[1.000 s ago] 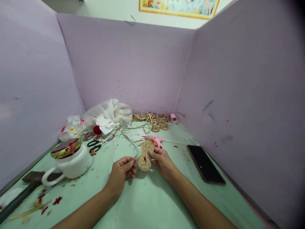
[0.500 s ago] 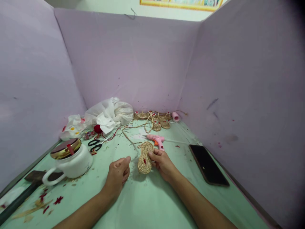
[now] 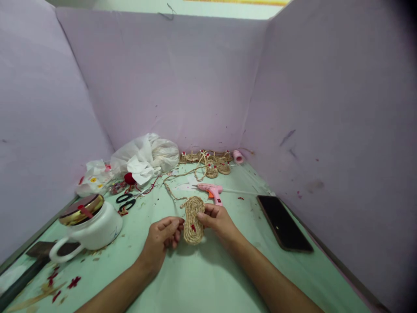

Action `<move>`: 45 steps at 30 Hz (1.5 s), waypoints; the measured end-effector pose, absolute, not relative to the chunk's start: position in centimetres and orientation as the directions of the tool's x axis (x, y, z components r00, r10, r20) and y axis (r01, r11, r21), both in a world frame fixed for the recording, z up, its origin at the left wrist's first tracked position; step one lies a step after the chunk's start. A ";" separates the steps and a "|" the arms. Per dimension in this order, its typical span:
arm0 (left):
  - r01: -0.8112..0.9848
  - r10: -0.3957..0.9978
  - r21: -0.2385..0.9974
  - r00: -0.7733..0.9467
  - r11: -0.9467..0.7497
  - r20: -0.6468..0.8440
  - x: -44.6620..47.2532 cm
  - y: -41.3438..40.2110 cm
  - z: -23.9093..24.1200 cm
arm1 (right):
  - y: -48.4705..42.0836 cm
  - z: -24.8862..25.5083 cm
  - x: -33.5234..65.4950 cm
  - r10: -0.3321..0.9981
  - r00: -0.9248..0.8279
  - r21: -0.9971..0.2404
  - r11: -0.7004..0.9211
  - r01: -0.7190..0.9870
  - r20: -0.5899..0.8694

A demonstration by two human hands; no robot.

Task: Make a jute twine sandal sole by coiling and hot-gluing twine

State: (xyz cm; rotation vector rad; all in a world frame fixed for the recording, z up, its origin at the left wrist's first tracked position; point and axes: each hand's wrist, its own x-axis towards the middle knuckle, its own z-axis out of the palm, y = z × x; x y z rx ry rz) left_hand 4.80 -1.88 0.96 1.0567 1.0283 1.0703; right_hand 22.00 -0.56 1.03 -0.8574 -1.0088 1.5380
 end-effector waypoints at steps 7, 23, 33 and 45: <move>-0.050 0.963 0.985 0.227 0.163 -0.147 5.2 -2.3 0.9 | -1.5 0.7 20.7 0.977 -0.198 -0.898 -0.157 -0.412 -0.080; -0.157 0.925 0.947 0.309 0.279 -0.221 5.2 -2.3 1.3 | -1.1 1.1 21.1 0.978 -0.031 -0.846 -0.194 -0.497 -0.206; -0.310 0.972 0.922 0.067 0.233 -0.223 5.1 -1.9 0.7 | -3.2 -0.2 18.8 0.930 -0.219 -0.783 -0.367 -0.503 -0.295; -0.331 0.930 0.870 0.094 0.365 -0.355 4.5 -2.1 0.4 | -2.6 -1.9 19.5 0.900 -0.347 -0.907 -0.354 -0.229 -0.264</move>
